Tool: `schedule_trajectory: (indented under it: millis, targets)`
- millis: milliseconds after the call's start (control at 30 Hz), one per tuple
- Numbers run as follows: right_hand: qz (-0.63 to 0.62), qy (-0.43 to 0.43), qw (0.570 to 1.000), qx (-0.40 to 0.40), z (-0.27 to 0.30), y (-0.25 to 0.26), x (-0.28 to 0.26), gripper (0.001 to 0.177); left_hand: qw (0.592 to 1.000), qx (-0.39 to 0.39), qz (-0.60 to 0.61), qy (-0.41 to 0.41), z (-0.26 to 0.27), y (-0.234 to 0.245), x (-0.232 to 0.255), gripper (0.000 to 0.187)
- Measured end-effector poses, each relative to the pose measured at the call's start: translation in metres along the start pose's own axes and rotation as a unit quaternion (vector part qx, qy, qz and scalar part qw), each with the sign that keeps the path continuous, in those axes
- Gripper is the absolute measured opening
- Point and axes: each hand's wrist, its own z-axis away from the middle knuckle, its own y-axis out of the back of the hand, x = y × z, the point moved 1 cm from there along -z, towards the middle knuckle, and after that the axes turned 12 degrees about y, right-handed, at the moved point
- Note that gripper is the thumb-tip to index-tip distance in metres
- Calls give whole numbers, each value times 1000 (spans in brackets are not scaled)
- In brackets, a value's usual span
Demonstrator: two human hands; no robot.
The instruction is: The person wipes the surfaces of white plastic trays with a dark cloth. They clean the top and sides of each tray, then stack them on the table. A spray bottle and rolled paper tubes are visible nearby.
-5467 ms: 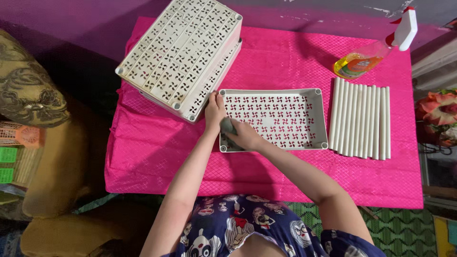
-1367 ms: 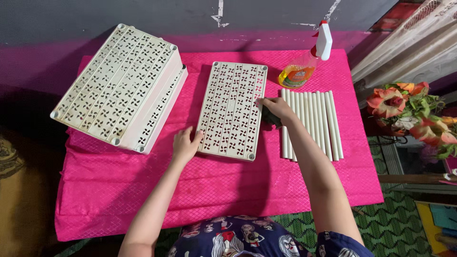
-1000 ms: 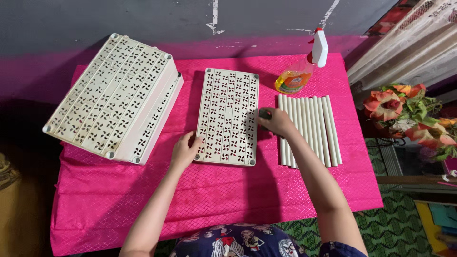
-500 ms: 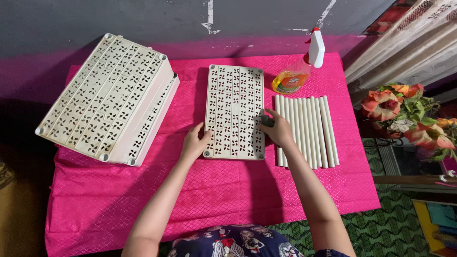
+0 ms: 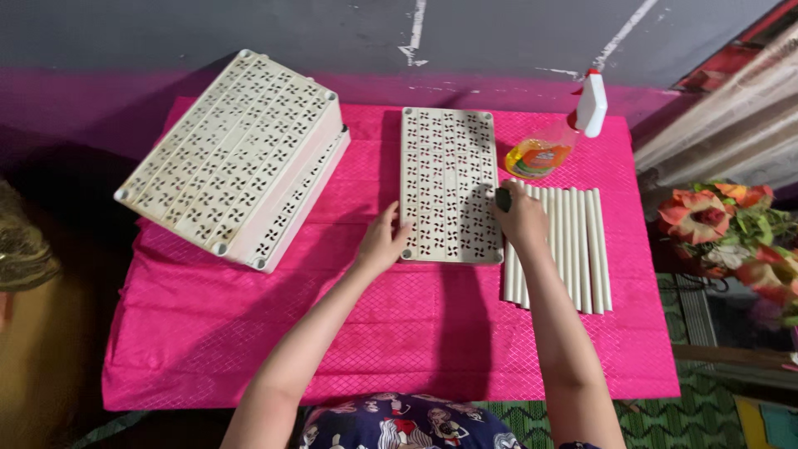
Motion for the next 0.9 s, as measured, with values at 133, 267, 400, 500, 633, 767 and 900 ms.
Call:
schedule_trajectory:
  millis: [133,267,400,500,633,767,900]
  targets:
    - [56,93,988,110,8,22,-36,52,961,110,-134,-217,45,72,29,54]
    - [-92,142,977,132,14,21,-88,46,952,188,-130,-205,66,166,39,37]
    - [-252,63,966,-4,19,-12,-149,50,923,305,-112,-206,77,254,24,32]
    - [-322,102,940,-47,20,-41,-195,49,907,368,-139,-149,80,307,-3,32]
    - [-458,55,880,-114,20,-77,-244,49,903,419,-84,-37,67,355,-59,44]
    - [-517,46,844,-131,2,-101,-282,61,900,435,10,36,42,369,-113,67]
    - [-553,23,824,-119,-17,-121,-310,77,920,336,157,126,22,365,-142,73]
